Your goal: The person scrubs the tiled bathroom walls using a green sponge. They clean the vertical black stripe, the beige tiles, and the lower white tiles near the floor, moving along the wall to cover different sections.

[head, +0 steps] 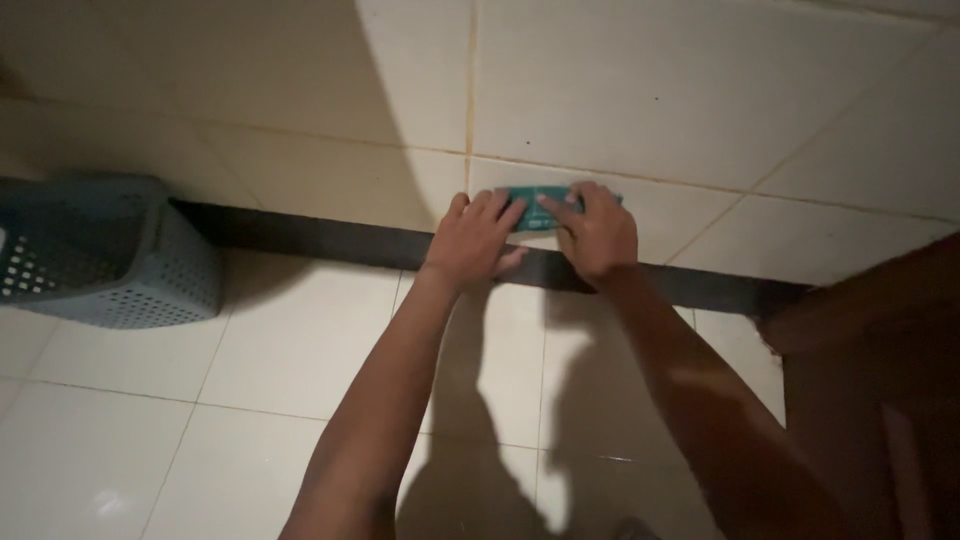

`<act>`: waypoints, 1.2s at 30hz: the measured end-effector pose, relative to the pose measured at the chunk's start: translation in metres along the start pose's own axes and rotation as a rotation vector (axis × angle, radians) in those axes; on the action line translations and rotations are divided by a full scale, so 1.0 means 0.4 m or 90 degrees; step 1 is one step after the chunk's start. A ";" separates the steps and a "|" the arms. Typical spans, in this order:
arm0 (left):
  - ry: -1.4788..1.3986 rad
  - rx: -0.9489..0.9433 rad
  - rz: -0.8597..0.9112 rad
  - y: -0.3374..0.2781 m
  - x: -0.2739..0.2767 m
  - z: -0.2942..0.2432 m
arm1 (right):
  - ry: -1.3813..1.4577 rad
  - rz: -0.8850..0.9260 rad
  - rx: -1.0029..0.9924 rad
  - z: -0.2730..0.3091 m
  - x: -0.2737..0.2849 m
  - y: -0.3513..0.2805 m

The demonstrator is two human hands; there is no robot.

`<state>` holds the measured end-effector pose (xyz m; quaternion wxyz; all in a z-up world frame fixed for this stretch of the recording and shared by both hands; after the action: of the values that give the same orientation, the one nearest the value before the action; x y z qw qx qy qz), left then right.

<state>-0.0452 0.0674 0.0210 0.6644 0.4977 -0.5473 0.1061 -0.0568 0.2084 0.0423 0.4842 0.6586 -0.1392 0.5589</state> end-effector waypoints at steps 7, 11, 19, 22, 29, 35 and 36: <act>0.126 0.034 -0.171 0.081 0.122 0.024 | -0.028 -0.132 0.009 0.039 0.159 0.103; 0.149 0.044 -0.262 0.139 0.224 0.015 | -0.020 -0.221 -0.031 0.023 0.254 0.144; 0.049 0.069 -0.320 0.208 0.296 -0.007 | -0.082 -0.296 -0.049 0.034 0.362 0.166; 0.078 0.050 -0.318 0.173 0.242 0.001 | -0.077 -0.278 -0.057 0.011 0.292 0.132; 0.147 0.024 -0.249 0.127 0.187 -0.004 | -0.052 -0.159 -0.071 -0.012 0.202 0.103; 0.066 0.067 -0.332 0.194 0.304 -0.029 | -0.080 -0.261 -0.051 0.016 0.339 0.166; 0.067 0.065 -0.337 0.208 0.323 -0.033 | -0.084 -0.265 -0.049 0.024 0.358 0.180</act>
<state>-0.0450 0.0655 0.1753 0.6705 0.6501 -0.3571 -0.0182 -0.0549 0.2166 0.2025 0.6038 0.6892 -0.0527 0.3971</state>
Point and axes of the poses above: each hand's wrist, its own y-axis towards the middle knuckle, its own x-axis out of the back of the hand, z = x × y, the point moved 9 cm from there along y, towards the middle knuckle, and after that the axes turned 1 degree about -y, right-handed, at the moved point
